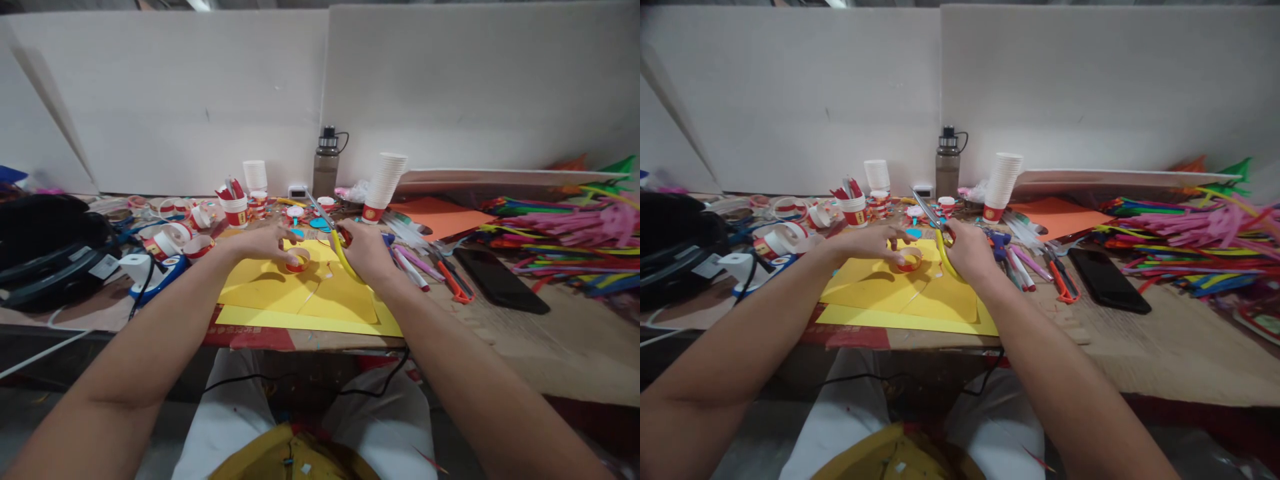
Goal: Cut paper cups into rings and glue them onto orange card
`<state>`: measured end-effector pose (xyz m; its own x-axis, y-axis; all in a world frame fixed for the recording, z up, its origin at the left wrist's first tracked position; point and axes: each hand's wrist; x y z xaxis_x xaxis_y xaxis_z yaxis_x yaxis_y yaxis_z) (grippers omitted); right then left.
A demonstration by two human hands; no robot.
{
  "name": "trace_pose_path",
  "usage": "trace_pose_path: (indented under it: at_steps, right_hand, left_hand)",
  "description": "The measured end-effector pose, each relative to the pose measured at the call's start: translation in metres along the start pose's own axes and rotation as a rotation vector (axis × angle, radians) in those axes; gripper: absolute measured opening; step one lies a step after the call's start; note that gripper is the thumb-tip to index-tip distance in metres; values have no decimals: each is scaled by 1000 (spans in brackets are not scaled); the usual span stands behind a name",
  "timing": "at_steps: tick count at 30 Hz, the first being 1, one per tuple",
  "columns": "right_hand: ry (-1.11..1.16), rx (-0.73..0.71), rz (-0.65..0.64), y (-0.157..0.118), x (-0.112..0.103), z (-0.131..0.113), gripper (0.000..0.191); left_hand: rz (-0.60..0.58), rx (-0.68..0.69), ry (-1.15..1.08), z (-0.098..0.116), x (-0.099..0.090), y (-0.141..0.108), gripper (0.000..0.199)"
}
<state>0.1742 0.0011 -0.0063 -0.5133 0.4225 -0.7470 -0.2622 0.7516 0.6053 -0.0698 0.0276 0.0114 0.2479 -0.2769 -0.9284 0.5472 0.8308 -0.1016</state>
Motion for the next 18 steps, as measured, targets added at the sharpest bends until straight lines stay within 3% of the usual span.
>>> trace_pose_path:
  at_steps: [4, 18]
  right_hand:
    - [11, -6, -1, 0, 0, -1, 21]
    - [-10, -18, -22, 0, 0, -1, 21]
  left_hand:
    - [-74, 25, -54, 2, 0, 0, 71]
    - [-27, -28, -113, 11, 4, -2, 71]
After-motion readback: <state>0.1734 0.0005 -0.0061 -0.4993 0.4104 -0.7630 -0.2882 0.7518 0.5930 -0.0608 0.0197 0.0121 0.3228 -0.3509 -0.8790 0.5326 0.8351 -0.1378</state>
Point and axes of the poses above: each hand's wrist, its own y-axis towards the middle knuckle, its own x-axis out of the palm, z = x × y, and after that the axes turned 1 degree about -y, right-handed
